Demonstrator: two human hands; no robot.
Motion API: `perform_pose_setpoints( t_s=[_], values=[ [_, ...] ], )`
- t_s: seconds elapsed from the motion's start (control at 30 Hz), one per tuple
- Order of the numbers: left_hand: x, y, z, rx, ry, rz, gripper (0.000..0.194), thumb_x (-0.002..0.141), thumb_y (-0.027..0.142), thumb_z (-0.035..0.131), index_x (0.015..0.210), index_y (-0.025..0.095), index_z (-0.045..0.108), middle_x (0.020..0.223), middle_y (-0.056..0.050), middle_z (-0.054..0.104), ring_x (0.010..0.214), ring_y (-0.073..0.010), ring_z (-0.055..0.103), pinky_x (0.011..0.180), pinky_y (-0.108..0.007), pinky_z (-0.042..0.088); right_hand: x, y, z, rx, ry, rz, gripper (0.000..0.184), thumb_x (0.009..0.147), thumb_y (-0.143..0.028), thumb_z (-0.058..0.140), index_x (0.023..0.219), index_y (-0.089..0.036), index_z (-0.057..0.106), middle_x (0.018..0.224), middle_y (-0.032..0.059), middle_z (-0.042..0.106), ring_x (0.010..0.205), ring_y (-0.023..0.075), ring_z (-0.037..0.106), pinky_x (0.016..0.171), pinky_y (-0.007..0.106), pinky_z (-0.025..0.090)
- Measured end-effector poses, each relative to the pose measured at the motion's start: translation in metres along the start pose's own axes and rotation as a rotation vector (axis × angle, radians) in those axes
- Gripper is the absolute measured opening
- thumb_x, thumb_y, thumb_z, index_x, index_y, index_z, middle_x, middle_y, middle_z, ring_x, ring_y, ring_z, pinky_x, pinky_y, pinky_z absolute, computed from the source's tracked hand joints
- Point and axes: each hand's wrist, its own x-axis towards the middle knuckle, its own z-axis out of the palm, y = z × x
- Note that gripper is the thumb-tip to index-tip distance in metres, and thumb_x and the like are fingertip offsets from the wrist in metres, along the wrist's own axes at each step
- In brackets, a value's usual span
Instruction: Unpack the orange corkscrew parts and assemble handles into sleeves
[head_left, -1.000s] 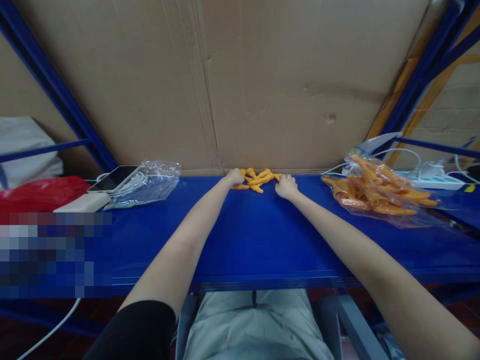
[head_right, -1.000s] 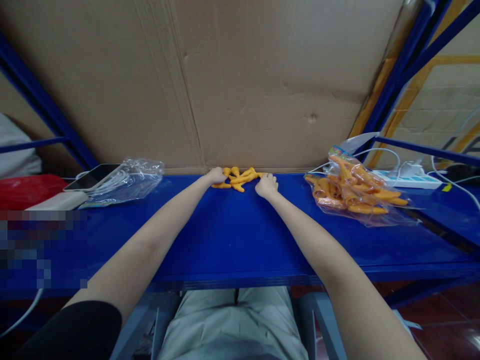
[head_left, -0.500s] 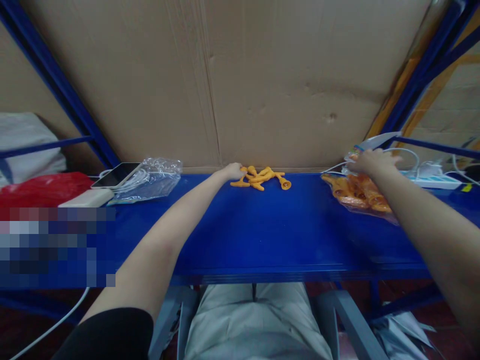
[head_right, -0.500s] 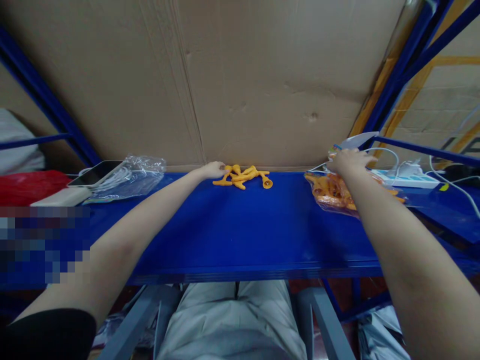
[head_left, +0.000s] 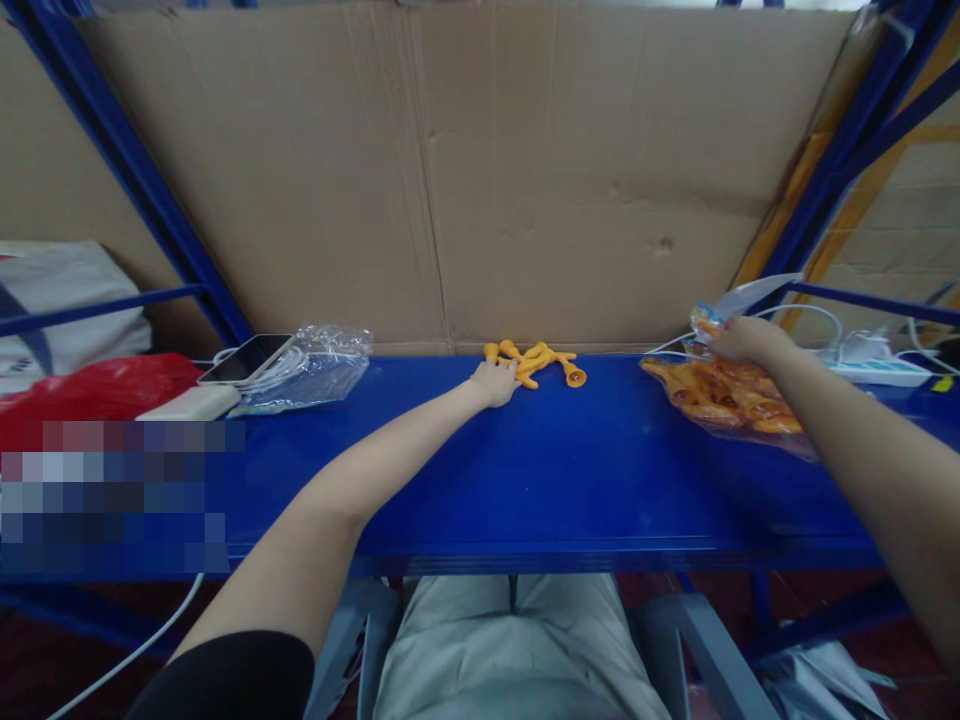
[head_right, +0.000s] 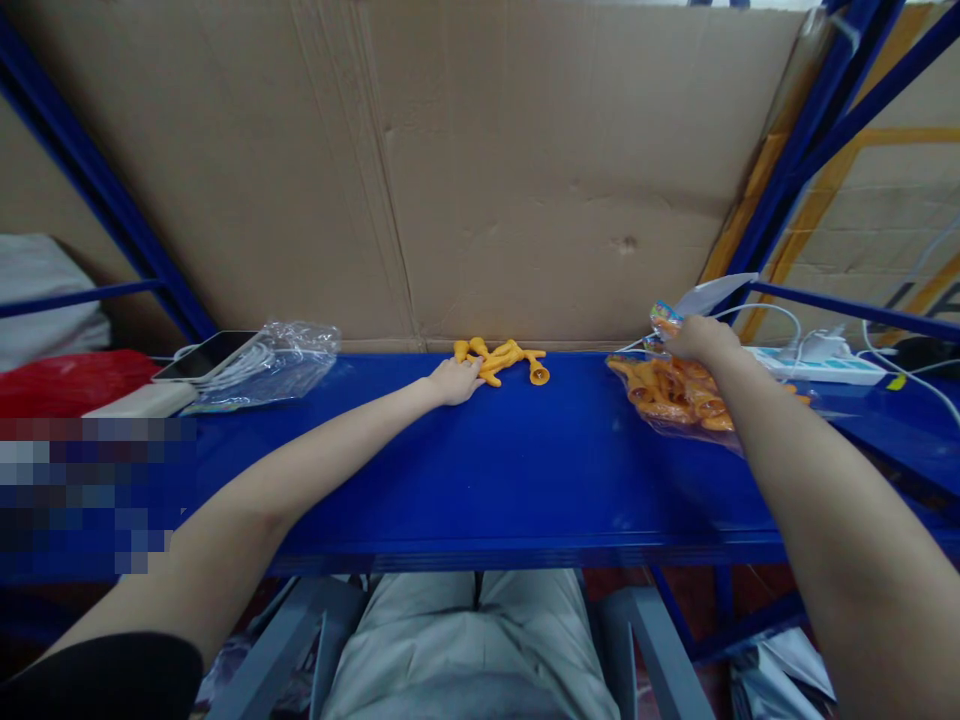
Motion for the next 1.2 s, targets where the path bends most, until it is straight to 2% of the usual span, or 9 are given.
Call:
perform_pose_setpoints(
  t_s=[0.07,0.27,0.57,0.67,0.73,0.87,0.97,1.03,1.2],
  values=[
    [0.002,-0.001,0.002,-0.015,0.007,-0.012,0.067,0.099,0.045,0.040,0.155,0.009,0.031,0.149,-0.024,0.047,0.140,-0.0377,0.043,0.108,-0.044,0.039,-0.011,-0.005,-0.011,-0.031,-0.119,-0.012,0.047,0.090,-0.034,0.063,0.119,0.004,0.066,0.108,0.0319,0.066,0.097,0.0300,0.063,0.070,0.037,0.036],
    [-0.001,-0.001,0.006,-0.055,0.072,-0.048,0.062,0.100,0.048,0.035,0.154,0.018,0.035,0.153,-0.020,0.044,0.142,-0.0371,0.039,0.114,-0.054,0.029,-0.040,-0.022,-0.035,-0.110,-0.032,-0.130,0.040,0.097,-0.019,0.048,0.133,-0.002,0.054,0.125,0.0326,0.057,0.113,0.0339,0.056,0.074,0.039,0.035],
    [-0.010,0.001,0.004,-0.151,0.209,-0.081,0.056,0.101,0.046,0.031,0.150,0.021,0.041,0.145,-0.015,0.055,0.135,-0.0360,0.049,0.118,-0.068,0.000,-0.048,-0.085,-0.083,0.050,0.357,-0.544,0.042,0.096,-0.019,0.046,0.137,-0.007,0.046,0.127,0.0263,0.055,0.115,0.0320,0.052,0.083,0.040,0.039],
    [-0.002,-0.005,-0.006,-0.394,0.292,-0.126,0.054,0.101,0.047,0.033,0.146,0.020,0.044,0.141,-0.014,0.059,0.133,-0.0333,0.052,0.118,-0.066,0.014,-0.050,-0.123,-0.085,0.159,0.382,-0.804,0.034,0.097,-0.026,0.043,0.126,-0.012,0.054,0.122,0.0207,0.058,0.112,0.0307,0.053,0.089,0.042,0.041],
    [0.003,-0.014,-0.016,-0.662,0.336,-0.094,0.056,0.099,0.046,0.040,0.149,0.019,0.039,0.142,-0.015,0.058,0.130,-0.0289,0.054,0.115,-0.056,0.032,-0.055,-0.150,-0.080,0.264,0.357,-0.918,0.035,0.098,-0.036,0.042,0.124,-0.016,0.056,0.121,0.0183,0.058,0.115,0.0315,0.051,0.092,0.045,0.042],
    [0.002,-0.044,-0.034,-1.093,0.264,0.208,0.068,0.089,0.047,0.062,0.149,0.024,0.039,0.140,-0.015,0.059,0.120,-0.0254,0.062,0.098,-0.041,0.052,-0.069,-0.195,-0.058,0.402,0.246,-1.046,0.039,0.100,-0.036,0.036,0.130,-0.021,0.056,0.131,0.0160,0.058,0.125,0.0310,0.049,0.099,0.049,0.042],
    [-0.007,-0.066,-0.042,-1.203,0.136,0.240,0.065,0.082,0.054,0.070,0.134,0.018,0.056,0.127,-0.017,0.067,0.109,-0.0286,0.068,0.086,-0.039,0.058,-0.074,-0.216,-0.041,0.499,0.185,-1.037,0.042,0.099,-0.035,0.036,0.135,-0.025,0.056,0.139,0.0120,0.056,0.130,0.0290,0.048,0.103,0.048,0.041],
    [-0.011,-0.074,-0.045,-1.216,0.144,0.195,0.063,0.081,0.058,0.069,0.127,0.016,0.061,0.119,-0.017,0.071,0.103,-0.0288,0.070,0.082,-0.040,0.059,-0.072,-0.225,-0.031,0.561,0.205,-0.969,0.044,0.098,-0.035,0.037,0.138,-0.029,0.054,0.142,0.0095,0.055,0.133,0.0285,0.046,0.105,0.050,0.039],
    [-0.004,-0.076,-0.056,-1.121,0.439,0.128,0.057,0.080,0.052,0.072,0.123,0.015,0.065,0.113,-0.013,0.074,0.102,-0.0278,0.071,0.089,-0.045,0.058,-0.056,-0.234,-0.017,0.791,0.412,-0.803,0.040,0.094,-0.032,0.044,0.128,-0.024,0.064,0.139,0.0104,0.060,0.133,0.0278,0.048,0.109,0.052,0.037]
  ],
)
